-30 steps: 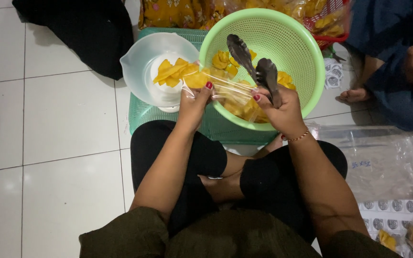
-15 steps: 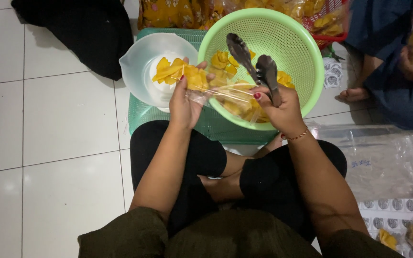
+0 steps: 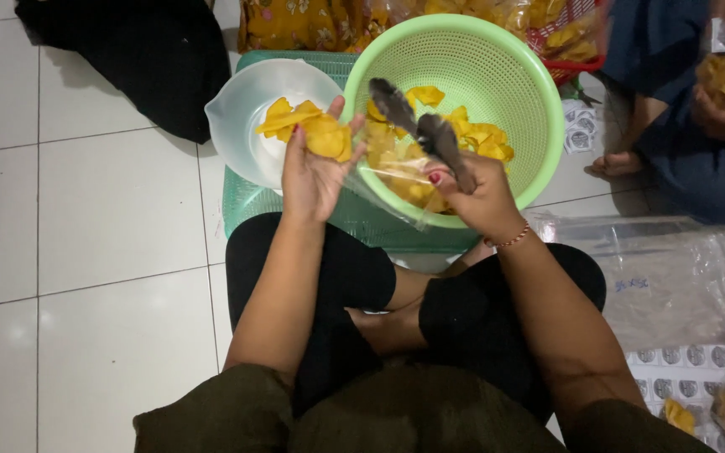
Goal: Packing yellow chips from a bowl into small plastic bags using tongs
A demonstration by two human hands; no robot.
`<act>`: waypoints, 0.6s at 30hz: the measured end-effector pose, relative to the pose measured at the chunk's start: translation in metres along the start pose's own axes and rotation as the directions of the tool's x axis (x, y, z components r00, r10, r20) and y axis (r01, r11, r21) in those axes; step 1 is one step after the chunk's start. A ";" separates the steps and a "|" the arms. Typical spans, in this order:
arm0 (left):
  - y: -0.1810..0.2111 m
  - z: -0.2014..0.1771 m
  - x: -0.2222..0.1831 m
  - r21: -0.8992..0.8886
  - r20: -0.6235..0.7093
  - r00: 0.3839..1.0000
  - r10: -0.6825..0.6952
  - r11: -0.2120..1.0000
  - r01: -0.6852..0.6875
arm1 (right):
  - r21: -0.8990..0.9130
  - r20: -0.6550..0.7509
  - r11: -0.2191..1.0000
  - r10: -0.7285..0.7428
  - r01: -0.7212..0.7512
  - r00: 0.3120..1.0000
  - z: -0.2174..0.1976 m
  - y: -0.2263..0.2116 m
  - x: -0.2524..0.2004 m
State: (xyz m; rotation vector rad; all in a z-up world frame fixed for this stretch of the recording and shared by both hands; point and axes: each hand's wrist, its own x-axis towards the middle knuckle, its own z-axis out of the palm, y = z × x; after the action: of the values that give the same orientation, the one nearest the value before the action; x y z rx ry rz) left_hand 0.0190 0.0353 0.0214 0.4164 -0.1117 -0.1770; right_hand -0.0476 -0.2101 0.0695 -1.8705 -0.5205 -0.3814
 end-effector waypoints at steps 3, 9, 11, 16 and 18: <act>0.003 -0.008 0.006 -0.001 -0.088 0.995 0.041 0.999 -0.041 | 0.007 0.034 1.000 -0.028 0.028 0.999 0.005 -0.018 0.007; 0.027 -0.041 0.024 -0.045 -0.194 0.981 0.023 0.998 -0.032 | 0.026 0.091 0.999 -0.041 0.039 0.995 0.006 -0.027 0.008; 0.036 -0.073 0.035 -0.077 -0.213 0.976 -0.033 0.997 0.017 | 0.012 0.072 0.999 -0.037 0.036 0.997 0.003 -0.041 0.008; 0.054 -0.128 0.060 -0.071 -0.322 0.927 -0.192 0.981 0.179 | 0.044 -0.024 0.999 0.025 -0.024 0.999 -0.003 -0.004 0.001; 0.055 -0.141 0.064 -0.048 -0.405 0.893 -0.198 0.980 0.195 | 0.055 -0.054 0.996 0.078 -0.075 0.996 -0.004 0.003 0.001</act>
State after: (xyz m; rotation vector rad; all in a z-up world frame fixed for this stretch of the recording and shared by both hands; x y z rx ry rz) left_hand 0.1105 0.1275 -0.0800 0.4509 0.3456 -0.2862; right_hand -0.0453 -0.2145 0.0683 -1.8181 -0.4167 -0.3648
